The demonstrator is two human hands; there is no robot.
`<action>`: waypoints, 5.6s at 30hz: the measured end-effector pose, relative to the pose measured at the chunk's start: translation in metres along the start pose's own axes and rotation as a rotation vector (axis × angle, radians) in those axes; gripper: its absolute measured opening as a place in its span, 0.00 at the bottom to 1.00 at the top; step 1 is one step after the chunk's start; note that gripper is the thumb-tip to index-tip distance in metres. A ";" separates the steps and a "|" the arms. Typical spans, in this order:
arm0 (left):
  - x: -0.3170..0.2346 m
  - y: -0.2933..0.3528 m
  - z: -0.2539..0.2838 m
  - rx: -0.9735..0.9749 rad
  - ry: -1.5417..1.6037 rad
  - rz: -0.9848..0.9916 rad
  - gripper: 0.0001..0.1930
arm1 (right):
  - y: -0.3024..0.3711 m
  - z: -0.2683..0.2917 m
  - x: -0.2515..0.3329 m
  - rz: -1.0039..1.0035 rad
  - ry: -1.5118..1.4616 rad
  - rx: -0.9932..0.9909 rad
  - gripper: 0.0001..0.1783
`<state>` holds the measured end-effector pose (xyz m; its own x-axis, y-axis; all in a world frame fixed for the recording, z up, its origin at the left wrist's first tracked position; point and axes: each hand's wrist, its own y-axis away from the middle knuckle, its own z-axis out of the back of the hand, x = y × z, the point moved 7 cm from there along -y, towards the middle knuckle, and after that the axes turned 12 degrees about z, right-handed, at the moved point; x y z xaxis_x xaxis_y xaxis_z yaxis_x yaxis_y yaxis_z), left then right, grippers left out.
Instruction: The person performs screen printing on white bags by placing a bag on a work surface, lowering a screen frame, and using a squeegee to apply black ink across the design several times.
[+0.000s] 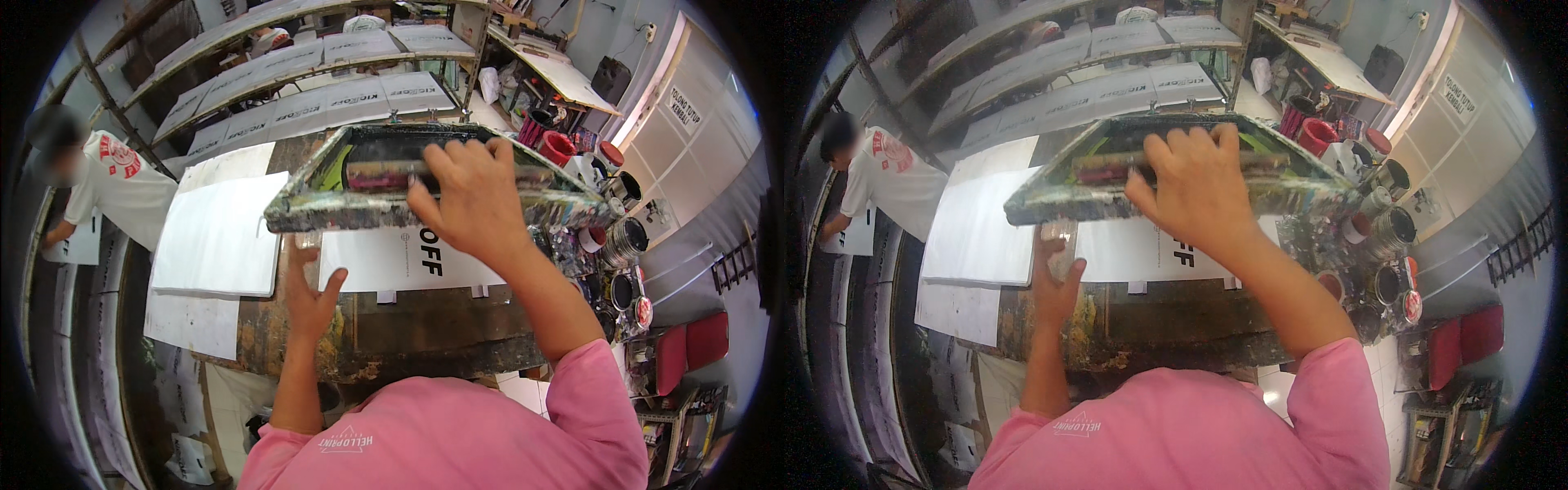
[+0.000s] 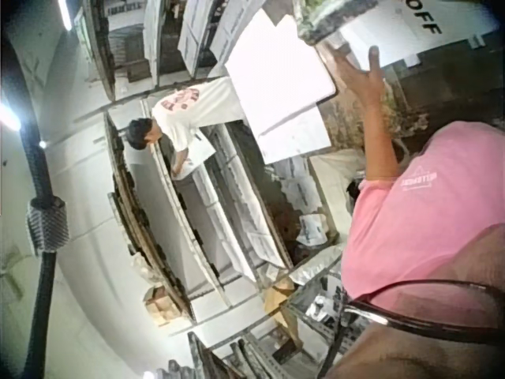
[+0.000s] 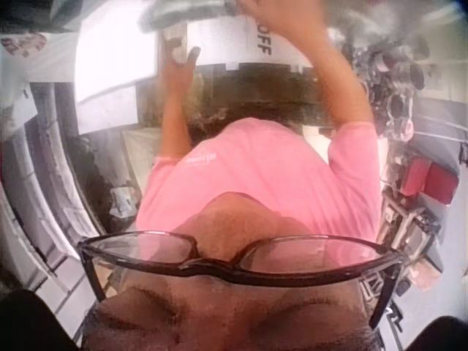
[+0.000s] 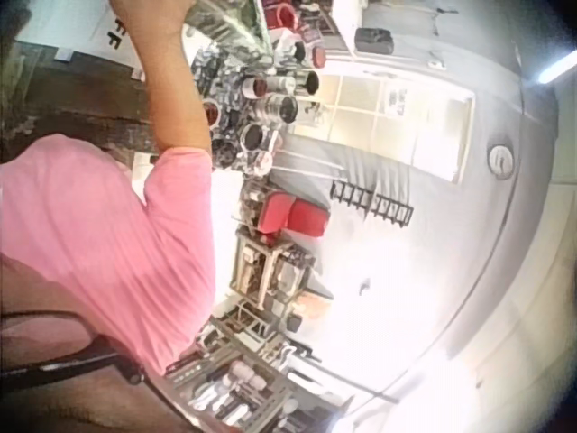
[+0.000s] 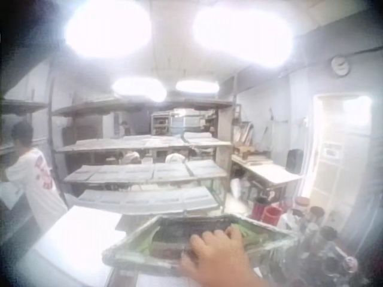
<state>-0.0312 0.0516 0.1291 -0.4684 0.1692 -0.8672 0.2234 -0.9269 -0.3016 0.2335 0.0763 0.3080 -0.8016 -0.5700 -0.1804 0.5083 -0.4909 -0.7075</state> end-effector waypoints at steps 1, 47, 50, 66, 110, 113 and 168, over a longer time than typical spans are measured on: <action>0.019 0.009 -0.004 0.079 -0.046 0.103 0.48 | -0.006 0.001 -0.005 0.002 -0.001 -0.008 0.17; 0.144 -0.083 0.154 -0.252 -0.032 0.229 0.19 | -0.095 0.024 -0.060 -0.018 0.007 -0.062 0.23; 0.196 -0.114 0.228 -0.298 -0.206 0.268 0.19 | -0.087 0.010 -0.059 -0.064 -0.006 0.011 0.24; 0.021 0.014 -0.004 0.401 0.495 0.482 0.47 | 0.098 -0.046 0.042 -0.024 -0.136 0.432 0.39; 0.115 0.073 -0.009 0.066 -0.406 0.000 0.67 | 0.121 -0.263 -0.039 -0.035 -0.327 0.589 0.22; 0.121 0.075 -0.009 0.057 -0.406 -0.007 0.65 | 0.160 -0.184 0.023 -0.089 -0.298 0.624 0.24; 0.207 -0.101 0.214 -0.359 -0.333 0.325 0.28 | -0.105 0.021 -0.066 0.011 -0.016 -0.001 0.22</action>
<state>-0.3332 0.1087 0.0646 -0.5579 -0.2731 -0.7837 0.6487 -0.7325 -0.2065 0.2396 0.1516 0.4083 -0.7906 -0.5862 -0.1769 0.5167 -0.4838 -0.7063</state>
